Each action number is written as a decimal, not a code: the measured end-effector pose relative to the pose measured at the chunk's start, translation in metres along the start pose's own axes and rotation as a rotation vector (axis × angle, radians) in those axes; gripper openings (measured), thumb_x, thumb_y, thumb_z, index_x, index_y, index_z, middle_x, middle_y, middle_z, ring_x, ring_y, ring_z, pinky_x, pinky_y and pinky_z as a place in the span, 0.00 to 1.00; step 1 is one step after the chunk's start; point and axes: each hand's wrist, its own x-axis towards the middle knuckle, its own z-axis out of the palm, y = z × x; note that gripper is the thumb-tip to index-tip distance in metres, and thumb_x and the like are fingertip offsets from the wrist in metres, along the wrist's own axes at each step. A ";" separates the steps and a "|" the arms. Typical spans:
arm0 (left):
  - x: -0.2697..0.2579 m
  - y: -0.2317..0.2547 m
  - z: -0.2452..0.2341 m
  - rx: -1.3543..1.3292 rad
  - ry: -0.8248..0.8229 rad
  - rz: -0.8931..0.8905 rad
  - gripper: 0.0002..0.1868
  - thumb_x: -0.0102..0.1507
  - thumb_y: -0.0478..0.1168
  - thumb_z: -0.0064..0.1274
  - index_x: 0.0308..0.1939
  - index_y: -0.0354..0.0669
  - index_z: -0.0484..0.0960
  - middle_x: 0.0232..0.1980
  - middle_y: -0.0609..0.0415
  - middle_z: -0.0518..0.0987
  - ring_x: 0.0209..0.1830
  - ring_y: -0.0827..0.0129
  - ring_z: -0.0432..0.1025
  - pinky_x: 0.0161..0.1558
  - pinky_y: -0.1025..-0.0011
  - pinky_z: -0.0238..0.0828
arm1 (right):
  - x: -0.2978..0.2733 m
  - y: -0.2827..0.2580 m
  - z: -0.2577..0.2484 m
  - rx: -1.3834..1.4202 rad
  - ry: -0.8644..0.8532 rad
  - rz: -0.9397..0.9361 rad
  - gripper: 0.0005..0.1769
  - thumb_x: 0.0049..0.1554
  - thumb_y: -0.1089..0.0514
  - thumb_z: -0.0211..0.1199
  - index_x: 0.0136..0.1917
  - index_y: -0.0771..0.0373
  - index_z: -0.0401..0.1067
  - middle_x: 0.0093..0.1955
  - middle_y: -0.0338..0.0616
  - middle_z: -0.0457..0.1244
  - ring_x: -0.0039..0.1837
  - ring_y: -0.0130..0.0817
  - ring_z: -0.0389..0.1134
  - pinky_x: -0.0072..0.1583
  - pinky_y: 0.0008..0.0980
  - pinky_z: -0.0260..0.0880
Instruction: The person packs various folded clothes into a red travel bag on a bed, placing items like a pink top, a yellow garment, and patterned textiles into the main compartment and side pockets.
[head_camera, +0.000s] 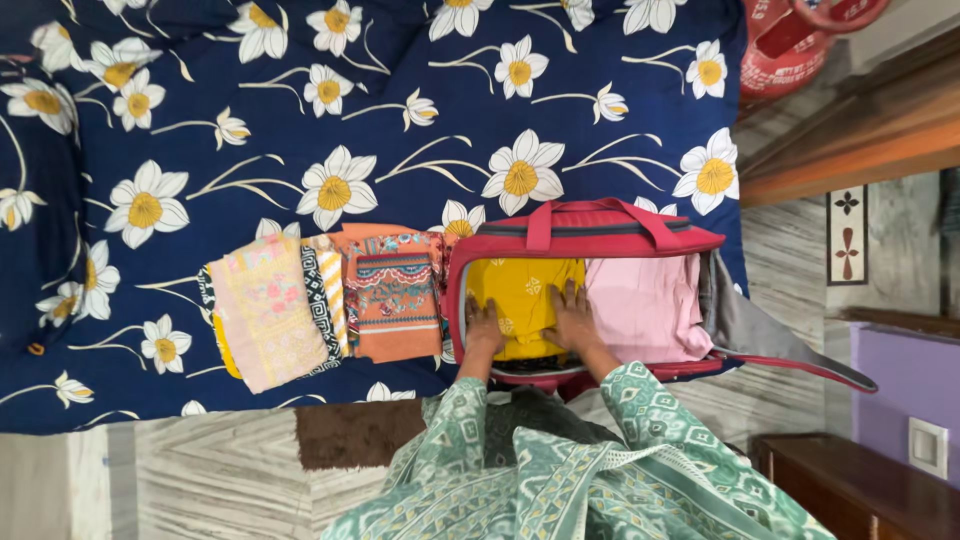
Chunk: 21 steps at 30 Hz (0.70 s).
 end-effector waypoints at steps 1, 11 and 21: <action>-0.008 0.001 -0.002 -0.029 0.033 0.013 0.53 0.61 0.52 0.59 0.80 0.44 0.43 0.82 0.32 0.36 0.84 0.42 0.30 0.80 0.55 0.28 | -0.003 -0.002 -0.005 0.001 0.008 -0.002 0.68 0.44 0.38 0.75 0.83 0.52 0.36 0.84 0.66 0.32 0.82 0.72 0.32 0.78 0.60 0.42; -0.102 0.023 -0.065 -0.015 0.630 0.407 0.45 0.56 0.40 0.60 0.76 0.47 0.60 0.81 0.41 0.54 0.79 0.47 0.52 0.75 0.55 0.49 | -0.063 -0.020 -0.067 0.143 0.402 -0.112 0.58 0.44 0.55 0.74 0.79 0.69 0.45 0.80 0.68 0.43 0.79 0.66 0.45 0.78 0.52 0.47; -0.149 -0.051 -0.150 0.074 0.976 0.374 0.44 0.54 0.40 0.59 0.75 0.47 0.63 0.80 0.42 0.55 0.78 0.48 0.53 0.75 0.49 0.48 | -0.070 -0.051 -0.132 0.217 0.714 -0.049 0.55 0.47 0.57 0.74 0.79 0.73 0.48 0.80 0.71 0.44 0.79 0.67 0.47 0.76 0.53 0.50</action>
